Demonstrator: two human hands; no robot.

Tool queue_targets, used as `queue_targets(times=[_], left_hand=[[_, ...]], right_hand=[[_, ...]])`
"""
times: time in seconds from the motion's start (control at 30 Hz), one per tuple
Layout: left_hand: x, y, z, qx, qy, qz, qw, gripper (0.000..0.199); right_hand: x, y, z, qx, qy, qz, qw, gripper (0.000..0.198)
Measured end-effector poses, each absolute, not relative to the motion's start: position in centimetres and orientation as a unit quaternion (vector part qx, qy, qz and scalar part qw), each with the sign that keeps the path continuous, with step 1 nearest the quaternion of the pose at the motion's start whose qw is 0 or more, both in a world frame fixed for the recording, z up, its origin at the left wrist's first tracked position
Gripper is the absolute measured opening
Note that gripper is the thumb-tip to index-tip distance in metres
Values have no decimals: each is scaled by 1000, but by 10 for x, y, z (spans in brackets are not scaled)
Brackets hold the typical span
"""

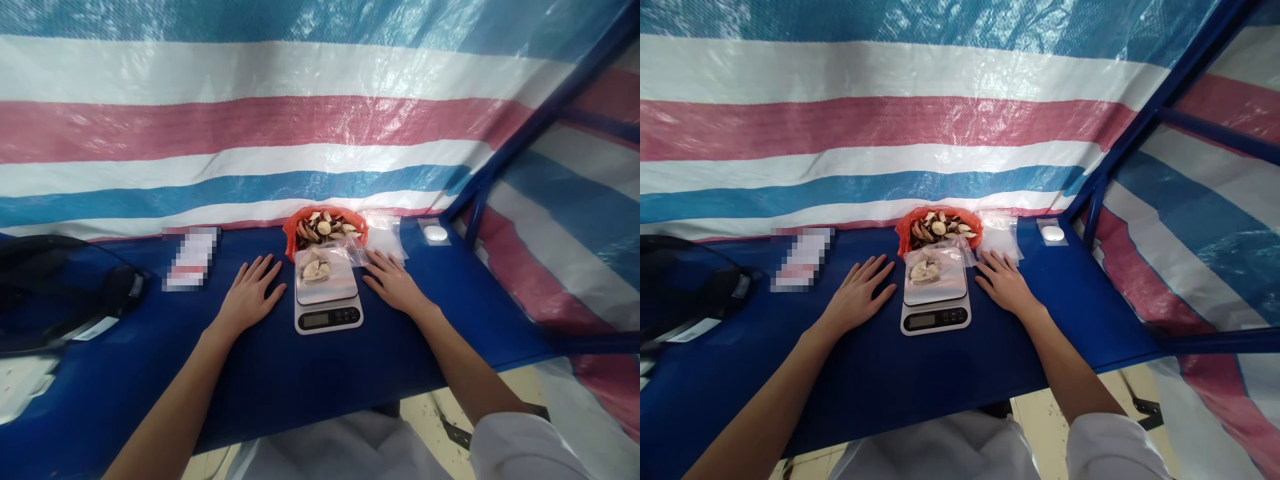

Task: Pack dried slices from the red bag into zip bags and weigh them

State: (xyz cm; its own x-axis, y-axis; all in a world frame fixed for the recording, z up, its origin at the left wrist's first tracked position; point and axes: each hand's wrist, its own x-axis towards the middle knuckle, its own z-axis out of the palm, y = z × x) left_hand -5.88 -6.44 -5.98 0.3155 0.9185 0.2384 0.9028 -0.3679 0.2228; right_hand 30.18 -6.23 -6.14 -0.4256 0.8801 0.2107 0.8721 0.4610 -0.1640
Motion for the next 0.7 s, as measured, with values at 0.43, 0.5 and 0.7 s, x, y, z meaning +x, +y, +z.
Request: queue_targets(times=[0.43,0.5,0.7], left_hand=[[-55,-66,-53,812,574,108,-1,60],[-56,-66,-54,813,571,111,-1,60],[-56,-65,-56,815,568,114,-1,61]], right_hand=[[304,-60,-64,-523,-843,14,128,44],[304,-60,-64,-522,-843,15,130,44],[304,-60,-65,-522,-841,16,141,43]])
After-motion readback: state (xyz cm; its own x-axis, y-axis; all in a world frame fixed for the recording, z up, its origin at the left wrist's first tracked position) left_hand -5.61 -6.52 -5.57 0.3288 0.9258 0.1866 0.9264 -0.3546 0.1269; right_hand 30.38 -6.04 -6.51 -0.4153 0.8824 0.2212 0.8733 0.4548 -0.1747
